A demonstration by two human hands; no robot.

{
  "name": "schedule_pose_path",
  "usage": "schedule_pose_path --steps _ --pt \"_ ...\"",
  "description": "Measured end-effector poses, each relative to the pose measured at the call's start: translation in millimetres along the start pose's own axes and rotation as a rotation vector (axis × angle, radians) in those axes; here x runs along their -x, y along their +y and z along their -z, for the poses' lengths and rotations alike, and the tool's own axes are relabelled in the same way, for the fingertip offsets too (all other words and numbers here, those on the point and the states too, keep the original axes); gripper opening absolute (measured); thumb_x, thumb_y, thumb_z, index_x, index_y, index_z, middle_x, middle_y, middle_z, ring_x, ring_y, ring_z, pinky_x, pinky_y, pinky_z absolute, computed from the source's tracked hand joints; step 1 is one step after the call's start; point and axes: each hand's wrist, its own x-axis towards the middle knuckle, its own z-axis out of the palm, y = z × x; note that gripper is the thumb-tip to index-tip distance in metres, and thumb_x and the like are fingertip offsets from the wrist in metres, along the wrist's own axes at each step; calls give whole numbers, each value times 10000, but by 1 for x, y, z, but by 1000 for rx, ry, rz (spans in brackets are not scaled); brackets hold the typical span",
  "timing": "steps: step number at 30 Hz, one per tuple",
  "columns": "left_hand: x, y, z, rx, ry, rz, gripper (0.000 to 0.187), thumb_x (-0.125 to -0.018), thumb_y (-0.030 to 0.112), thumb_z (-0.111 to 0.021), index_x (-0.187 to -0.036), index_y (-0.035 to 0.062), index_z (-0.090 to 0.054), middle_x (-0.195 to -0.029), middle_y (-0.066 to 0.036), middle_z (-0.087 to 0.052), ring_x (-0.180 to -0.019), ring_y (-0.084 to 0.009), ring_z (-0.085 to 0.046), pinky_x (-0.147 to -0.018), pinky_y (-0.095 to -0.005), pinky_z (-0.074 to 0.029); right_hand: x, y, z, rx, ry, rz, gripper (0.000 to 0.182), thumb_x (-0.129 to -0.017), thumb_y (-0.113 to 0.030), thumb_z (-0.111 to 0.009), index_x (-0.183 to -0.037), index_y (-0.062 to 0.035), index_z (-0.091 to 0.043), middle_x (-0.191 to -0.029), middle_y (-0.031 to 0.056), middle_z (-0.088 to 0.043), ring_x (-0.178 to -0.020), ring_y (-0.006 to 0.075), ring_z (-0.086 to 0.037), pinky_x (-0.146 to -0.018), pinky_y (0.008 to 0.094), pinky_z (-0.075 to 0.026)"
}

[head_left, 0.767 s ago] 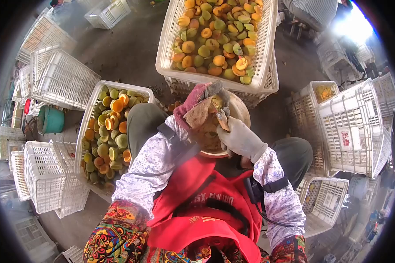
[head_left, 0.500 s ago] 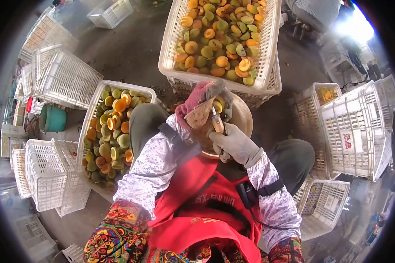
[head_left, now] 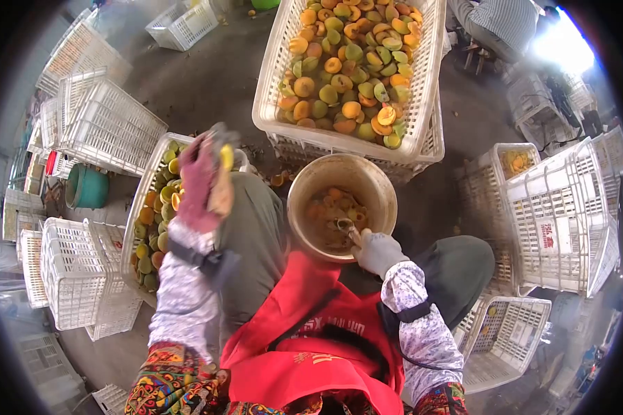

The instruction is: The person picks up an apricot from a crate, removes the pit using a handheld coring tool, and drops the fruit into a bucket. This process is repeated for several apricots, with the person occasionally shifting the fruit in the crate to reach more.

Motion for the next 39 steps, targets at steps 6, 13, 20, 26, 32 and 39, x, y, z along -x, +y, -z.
schedule_pose_path --steps 6,13,20,26,32,39 --pt "-26 14 68 -1360 -266 -30 439 -835 288 -659 -1172 13 -594 -1145 -178 -585 -965 -316 -604 -831 -372 -487 11 -15 29 -145 38 -149 351 -872 -359 -551 -958 -19 -537 -791 214 -665 -783 373 -661 -724 460 -513" --pt "-83 -28 -140 -827 -740 -251 426 -823 325 -633 -1179 94 -602 -1206 -147 -555 -1072 -334 -569 -931 -383 -444 24 -2 62 -246 374 -184 286 -859 -302 -594 -928 -31 -532 -661 195 -634 -648 375 -643 -593 480 -499" --pt "-103 -144 -208 -979 -863 -353 414 -854 300 -583 -1223 113 -585 -1145 -166 -621 -1058 -319 -597 -915 -384 -468 45 15 66 -505 527 -177 200 -827 -190 -635 -912 -33 -545 -610 169 -605 -545 343 -610 -479 428 -472" --pt "-86 -85 -172 526 -795 556 365 -889 172 -599 -1220 23 -558 -1052 -94 -648 -1024 -183 -590 -878 -287 -482 25 14 94 -546 649 -17 202 -826 -175 -635 -901 -14 -540 -558 161 -575 -505 336 -591 -474 420 -466" --pt "-4 -18 -126 191 -812 95 413 -865 43 -621 -1258 15 -498 -1099 -78 -621 -1028 -134 -575 -880 -278 -482 -8 -16 112 -153 782 112 250 -818 -196 -643 -990 -30 -569 -715 156 -633 -622 306 -635 -559 392 -513" --pt "37 -21 -118 328 -634 90 411 -873 180 -635 -1227 20 -501 -1057 -84 -623 -923 -187 -617 -786 -309 -516 -5 -49 96 -132 807 130 303 -822 -171 -621 -1076 -26 -542 -780 164 -632 -660 342 -631 -587 419 -509"
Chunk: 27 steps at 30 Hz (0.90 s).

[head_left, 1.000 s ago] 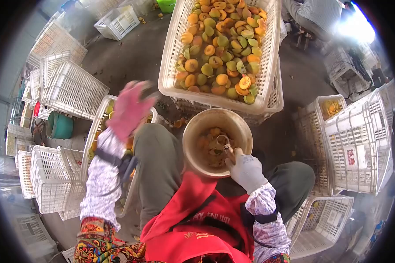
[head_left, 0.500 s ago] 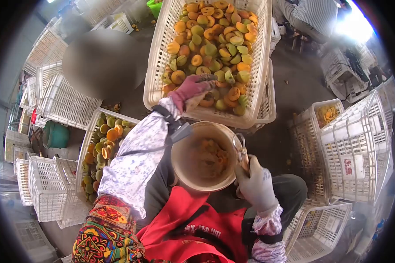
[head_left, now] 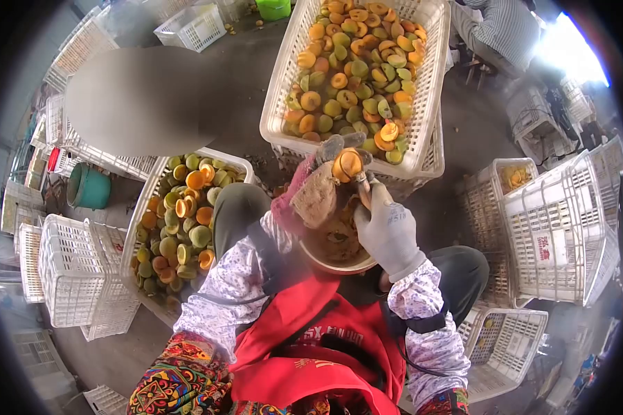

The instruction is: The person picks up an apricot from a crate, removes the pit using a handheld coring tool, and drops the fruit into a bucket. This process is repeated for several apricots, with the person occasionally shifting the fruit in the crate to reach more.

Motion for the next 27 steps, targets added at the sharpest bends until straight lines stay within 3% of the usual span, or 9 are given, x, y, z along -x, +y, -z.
schedule_pose_path --steps 3,4,7,13,15,17,19,24,27 --pt "7 -23 7 731 46 244 568 -889 231 -619 -1357 17 -378 -1218 -100 -557 -1102 -188 -558 -941 -308 -464 2 -5 -5 -58 -207 -178 424 -809 -122 -594 -1202 13 -510 -1096 215 -602 -899 351 -632 -761 419 -521" --pt "11 -54 1 783 237 179 892 -807 550 -620 -1407 -17 -281 -1274 -144 -501 -1121 -234 -541 -975 -351 -438 6 1 -17 -5 -92 -82 397 -799 -162 -599 -1143 12 -505 -905 201 -629 -803 355 -647 -711 427 -521" --pt "9 -83 13 969 73 240 1118 -707 723 -581 -1429 -45 -208 -1326 -198 -439 -1130 -272 -524 -1000 -393 -407 14 -6 -16 42 -212 -179 354 -785 -183 -590 -1062 15 -495 -731 217 -649 -724 373 -654 -665 452 -515" --pt "12 -62 4 899 -13 63 1102 -704 797 -495 -1361 -75 -351 -1172 -232 -539 -1035 -269 -564 -891 -374 -459 12 -1 0 -725 -527 -446 231 -826 -150 -558 -977 23 -529 -681 220 -604 -677 366 -631 -641 426 -502" --pt "4 0 -3 181 -30 357 1070 -720 806 -430 -1320 -80 -406 -1070 -218 -584 -934 -259 -592 -821 -363 -485 5 -8 21 -860 -579 -513 183 -869 -179 -555 -914 -2 -556 -608 118 -576 -563 238 -613 -535 352 -485" --pt "10 -11 -9 149 -8 281 854 -826 690 -429 -1216 -67 -499 -975 -177 -611 -846 -239 -604 -727 -346 -500 4 -9 28 -1079 -784 -702 178 -903 -147 -506 -983 8 -540 -556 34 -519 -382 102 -451 -364 241 -345" --pt "19 -67 -15 567 138 -280 593 -918 519 -466 -1106 -37 -554 -917 -144 -613 -746 -215 -599 -645 -308 -491 3 -6 25 -1046 -833 -672 197 -911 -223 -534 -901 -28 -559 -585 27 -555 -415 102 -494 -398 230 -382" --pt "-6 12 -13 530 -124 369 448 -951 414 -480 -989 -18 -594 -861 -113 -621 -622 -182 -569 -543 -295 -461 16 16 15 -1302 -1002 -777 209 -907 -218 -531 -906 -11 -554 -590 41 -551 -436 121 -525 -410 240 -421" --pt "-13 24 -7 326 388 294 309 -942 312 -546 -918 13 -620 -778 -85 -618 -590 -166 -576 -507 -317 -476 23 17 20 -924 -970 -722 201 -898 -209 -535 -915 -9 -542 -618 41 -555 -431 112 -516 -411 240 -416"
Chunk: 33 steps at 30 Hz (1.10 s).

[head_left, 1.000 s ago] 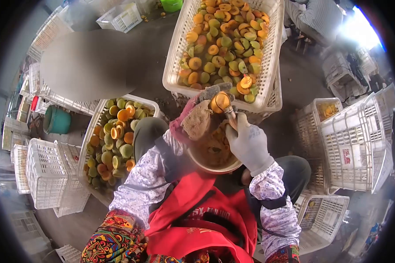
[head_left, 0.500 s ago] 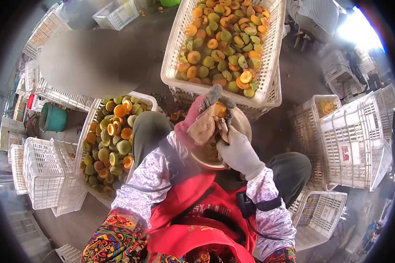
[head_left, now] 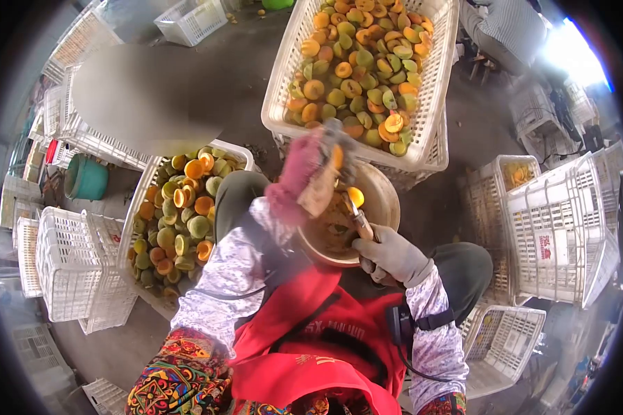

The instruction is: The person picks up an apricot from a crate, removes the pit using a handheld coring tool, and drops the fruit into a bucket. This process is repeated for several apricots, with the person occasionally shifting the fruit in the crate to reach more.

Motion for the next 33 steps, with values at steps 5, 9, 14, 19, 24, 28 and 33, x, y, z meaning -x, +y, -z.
schedule_pose_path --steps 5,9,14,19,24,28,33 --pt "20 75 107 -395 104 -231 229 -964 177 -504 -1026 16 -654 -858 -49 -680 -673 -104 -612 -570 -248 -507 -39 87 3 1064 455 147 309 -902 -318 -511 -980 -22 -548 -771 172 -662 -671 279 -674 -604 402 -527" --pt "39 117 160 -1988 325 -294 430 -868 323 -601 -1192 43 -579 -1218 -202 -551 -1121 -330 -550 -936 -397 -446 -46 87 -3 1109 391 -28 337 -891 -355 -515 -990 -36 -563 -841 195 -675 -824 338 -669 -737 453 -519" --pt "-26 107 80 -1884 90 -462 489 -844 361 -583 -1252 96 -541 -1318 -186 -480 -1199 -335 -491 -1002 -411 -403 -31 51 -1 1015 477 79 305 -878 -352 -555 -945 -54 -549 -727 180 -659 -711 359 -663 -650 458 -526" --pt "-156 43 27 -2029 -78 -224 446 -854 283 -536 -1249 76 -523 -1246 -172 -510 -1129 -339 -531 -957 -421 -436 -26 55 2 930 760 536 200 -833 -233 -611 -922 -78 -522 -594 120 -610 -511 287 -616 -464 404 -487" --pt "-224 -26 73 -2169 113 -250 455 -824 147 -557 -1274 127 -493 -1322 -170 -427 -1175 -375 -478 -951 -472 -431 -16 50 3 861 794 559 216 -808 -213 -662 -978 -112 -576 -617 79 -620 -522 268 -621 -475 383 -485" --pt "-192 -21 71 -2245 -31 -577 407 -812 134 -557 -1216 129 -507 -1274 -168 -443 -1155 -370 -477 -930 -488 -427 -17 42 4 781 786 555 212 -815 -213 -654 -983 -108 -577 -629 108 -619 -554 278 -631 -489 377 -493" --pt "-177 -4 63 -2072 -181 -531 415 -800 96 -555 -1213 133 -531 -1149 -143 -565 -1094 -348 -535 -922 -473 -436 -10 30 6 642 766 566 267 -823 -208 -653 -1058 -99 -588 -655 138 -618 -578 321 -626 -520 409 -492"
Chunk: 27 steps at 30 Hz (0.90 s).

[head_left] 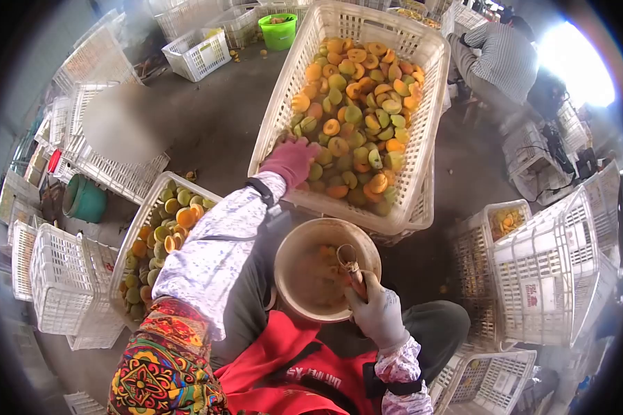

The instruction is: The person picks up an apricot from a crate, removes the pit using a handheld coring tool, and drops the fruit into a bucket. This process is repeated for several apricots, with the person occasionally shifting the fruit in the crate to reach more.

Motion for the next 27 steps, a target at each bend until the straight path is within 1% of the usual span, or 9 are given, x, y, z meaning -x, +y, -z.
schedule_pose_path --steps 3,6,7,9,10,12,13,15,27 --pt "15 2 21 441 43 87 336 -813 108 -560 -1147 84 -590 -1122 -141 -603 -1020 -297 -594 -890 -420 -467 -4 -10 15 -80 -13 -39 301 -834 -178 -642 -1075 -9 -579 -675 218 -608 -613 367 -632 -539 414 -484" --pt "52 17 32 1956 -54 213 280 -865 74 -567 -1137 12 -585 -1016 -84 -607 -982 -177 -589 -850 -291 -486 -19 -11 12 -4 82 87 330 -859 -187 -626 -1134 -20 -551 -683 195 -620 -627 357 -636 -555 417 -493" --pt "70 26 40 1959 -57 228 280 -865 74 -567 -1137 12 -585 -1016 -84 -607 -982 -177 -589 -850 -291 -486 -26 -19 11 -40 82 95 330 -860 -184 -625 -1138 -25 -543 -693 194 -625 -645 364 -636 -564 422 -495" --pt "104 43 61 2497 -268 255 397 -860 58 -582 -1248 9 -513 -1070 -84 -594 -1004 -157 -573 -892 -285 -474 -38 -33 7 85 179 238 318 -861 -184 -618 -1133 -41 -540 -703 180 -633 -669 372 -632 -583 426 -500" --pt "119 52 63 2505 -269 274 397 -860 58 -582 -1248 9 -513 -1070 -84 -594 -1004 -157 -573 -892 -285 -474 -39 -47 7 204 205 245 279 -838 -214 -636 -1047 -36 -582 -816 149 -664 -636 315 -645 -661 394 -526" --pt "143 69 64 1958 60 -58 462 -895 94 -560 -1332 20 -430 -1131 -73 -569 -1033 -140 -558 -922 -294 -467 -39 -49 -7 235 178 276 285 -838 -230 -629 -1046 -42 -580 -771 143 -662 -630 311 -646 -640 393 -526" --pt "154 73 65 1864 109 -56 457 -900 96 -553 -1333 20 -429 -1136 -72 -567 -1035 -139 -557 -922 -294 -467 -36 -47 -14 266 174 318 290 -839 -246 -622 -1045 -47 -578 -726 136 -659 -624 306 -646 -619 393 -526" --pt "166 79 67 1910 116 -2 448 -908 99 -541 -1334 21 -426 -1146 -70 -563 -1040 -137 -555 -923 -292 -466 -26 -45 -23 319 232 395 300 -842 -249 -611 -1061 -50 -563 -653 125 -644 -601 309 -644 -574 398 -520" --pt "175 94 50 2053 168 8 349 -972 133 -436 -1305 32 -451 -1155 -60 -568 -1045 -132 -561 -916 -269 -464 -13 -61 -30 293 87 101 271 -856 -224 -600 -1047 -48 -522 -712 151 -650 -618 341 -645 -555 419 -513"
